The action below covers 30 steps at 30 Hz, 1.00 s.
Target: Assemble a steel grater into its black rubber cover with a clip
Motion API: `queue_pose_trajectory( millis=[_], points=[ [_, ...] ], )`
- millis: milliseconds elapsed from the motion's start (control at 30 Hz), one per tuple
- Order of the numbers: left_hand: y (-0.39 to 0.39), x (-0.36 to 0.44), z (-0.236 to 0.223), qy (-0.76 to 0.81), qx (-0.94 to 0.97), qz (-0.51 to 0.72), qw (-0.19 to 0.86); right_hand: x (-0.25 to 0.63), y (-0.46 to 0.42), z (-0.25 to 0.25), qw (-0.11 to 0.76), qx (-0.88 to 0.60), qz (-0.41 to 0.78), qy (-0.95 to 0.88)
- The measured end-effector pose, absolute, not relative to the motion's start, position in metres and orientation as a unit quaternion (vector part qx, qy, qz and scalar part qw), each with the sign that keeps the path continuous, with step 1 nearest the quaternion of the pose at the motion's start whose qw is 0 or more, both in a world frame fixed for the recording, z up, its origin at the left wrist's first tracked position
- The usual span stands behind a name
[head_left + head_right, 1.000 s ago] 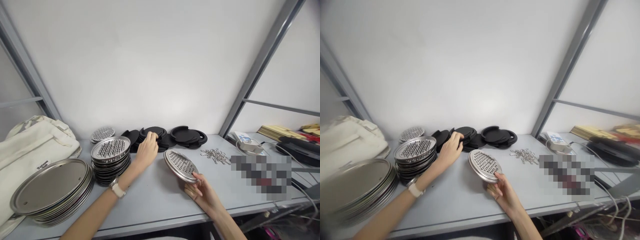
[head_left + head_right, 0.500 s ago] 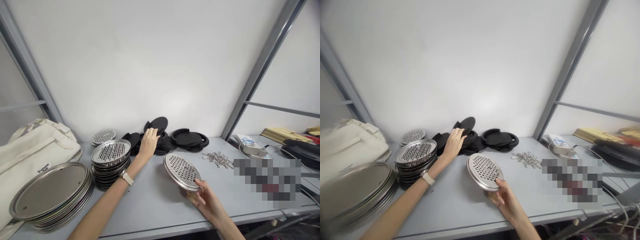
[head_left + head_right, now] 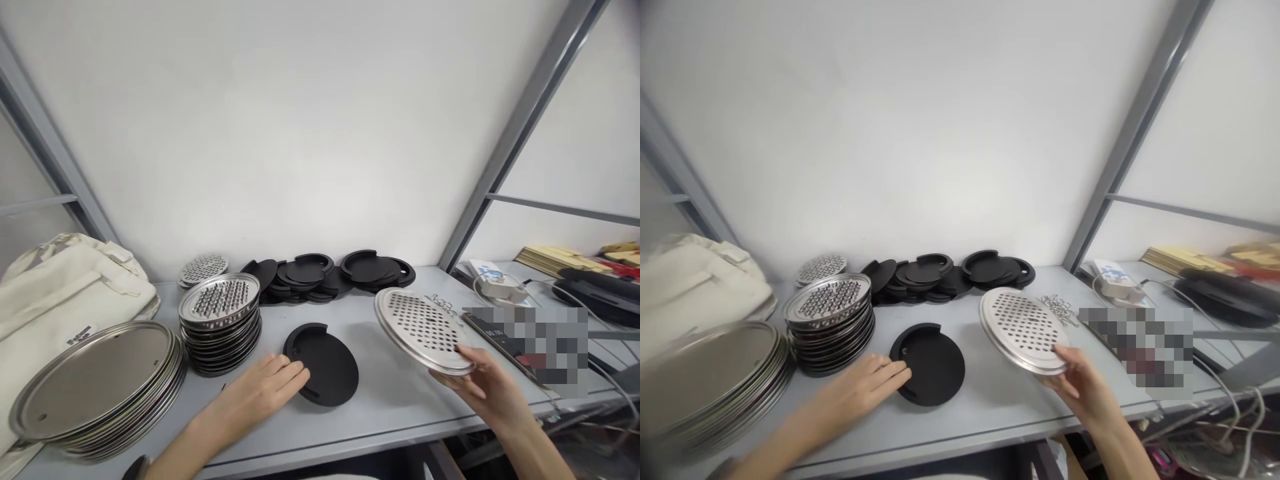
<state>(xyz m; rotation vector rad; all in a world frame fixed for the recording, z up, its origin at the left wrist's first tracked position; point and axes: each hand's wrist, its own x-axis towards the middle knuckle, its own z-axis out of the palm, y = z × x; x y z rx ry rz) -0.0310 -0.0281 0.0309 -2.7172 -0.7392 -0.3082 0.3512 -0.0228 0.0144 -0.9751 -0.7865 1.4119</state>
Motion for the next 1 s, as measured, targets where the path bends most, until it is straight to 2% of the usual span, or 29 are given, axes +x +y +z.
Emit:
queue_pose_trajectory(
  millis=[167,300,367,533,633,1000],
  points=[
    [-0.034,-0.029,0.034,-0.318,-0.936,-0.145,-0.045,0.32,-0.021,-0.001,0.446,-0.422,0.695,-0.374],
    [-0.02,-0.023,0.043,-0.39,-0.868,-0.253,-0.175,0.301,-0.026,-0.003,0.358,-0.396,0.751,-0.388],
    [-0.005,-0.017,0.041,-0.455,-0.821,-0.292,-0.181,0.294,-0.028,-0.001,0.323,-0.386,0.767,-0.397],
    [0.029,0.001,0.02,-0.511,-0.804,-0.267,-0.147,0.282,-0.028,0.006,0.29,-0.389,0.772,-0.41],
    [0.033,0.003,0.012,-0.517,-0.804,-0.257,-0.145,0.278,-0.03,0.009,0.289,-0.441,0.729,-0.436],
    [0.026,-0.005,0.01,-0.488,-0.806,-0.277,-0.188,0.263,-0.043,0.008,0.198,-0.577,0.609,-0.507]
  ],
)
